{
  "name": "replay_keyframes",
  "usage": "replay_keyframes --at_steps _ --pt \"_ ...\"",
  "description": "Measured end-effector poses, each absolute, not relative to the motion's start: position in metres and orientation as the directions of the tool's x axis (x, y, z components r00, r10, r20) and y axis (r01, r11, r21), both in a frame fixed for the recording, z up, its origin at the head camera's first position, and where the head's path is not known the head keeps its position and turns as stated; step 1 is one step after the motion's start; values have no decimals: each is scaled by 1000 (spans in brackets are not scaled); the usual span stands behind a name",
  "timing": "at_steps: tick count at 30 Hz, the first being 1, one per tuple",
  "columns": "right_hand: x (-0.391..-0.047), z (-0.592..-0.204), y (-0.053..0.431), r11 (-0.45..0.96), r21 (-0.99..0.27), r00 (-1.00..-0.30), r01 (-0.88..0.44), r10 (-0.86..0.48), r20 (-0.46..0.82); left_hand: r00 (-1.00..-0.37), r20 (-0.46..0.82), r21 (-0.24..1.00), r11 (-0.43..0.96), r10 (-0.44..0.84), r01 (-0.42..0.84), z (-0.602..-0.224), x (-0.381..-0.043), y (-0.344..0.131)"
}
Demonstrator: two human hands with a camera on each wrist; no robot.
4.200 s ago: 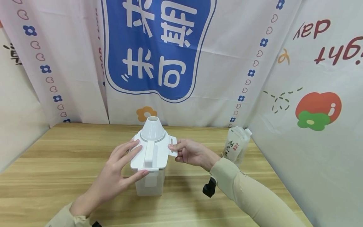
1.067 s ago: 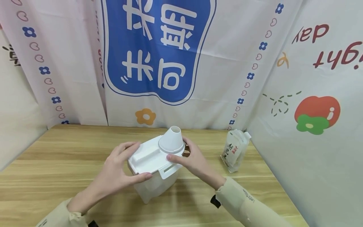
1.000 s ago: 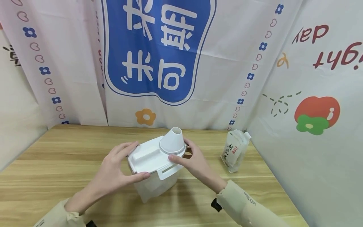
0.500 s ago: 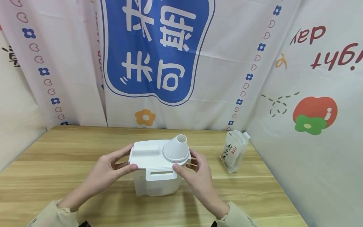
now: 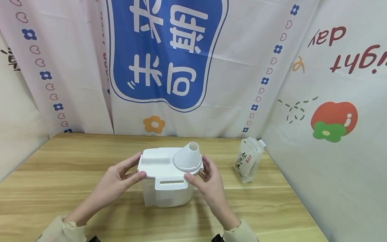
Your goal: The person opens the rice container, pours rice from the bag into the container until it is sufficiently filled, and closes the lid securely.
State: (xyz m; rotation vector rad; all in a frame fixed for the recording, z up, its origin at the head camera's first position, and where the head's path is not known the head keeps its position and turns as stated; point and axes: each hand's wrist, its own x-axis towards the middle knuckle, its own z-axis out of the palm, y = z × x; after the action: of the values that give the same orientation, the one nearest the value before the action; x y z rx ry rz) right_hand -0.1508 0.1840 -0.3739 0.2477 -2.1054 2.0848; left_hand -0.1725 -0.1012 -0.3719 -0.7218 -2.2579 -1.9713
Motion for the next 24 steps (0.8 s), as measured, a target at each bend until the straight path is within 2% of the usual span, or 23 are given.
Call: replay_keyframes --at_steps 6,13,24 --pt "-157 -375 185 -66 -979 -978 -193 -73 197 -882 347 919 72 320 387 -371 -177 -99" --pt "-159 -378 183 -73 -979 -979 -192 -61 197 -884 339 925 57 323 376 -371 -178 -101" --pt "-157 -380 185 -73 -979 -979 -190 -56 194 -903 261 927 172 341 332 -360 -173 -104"
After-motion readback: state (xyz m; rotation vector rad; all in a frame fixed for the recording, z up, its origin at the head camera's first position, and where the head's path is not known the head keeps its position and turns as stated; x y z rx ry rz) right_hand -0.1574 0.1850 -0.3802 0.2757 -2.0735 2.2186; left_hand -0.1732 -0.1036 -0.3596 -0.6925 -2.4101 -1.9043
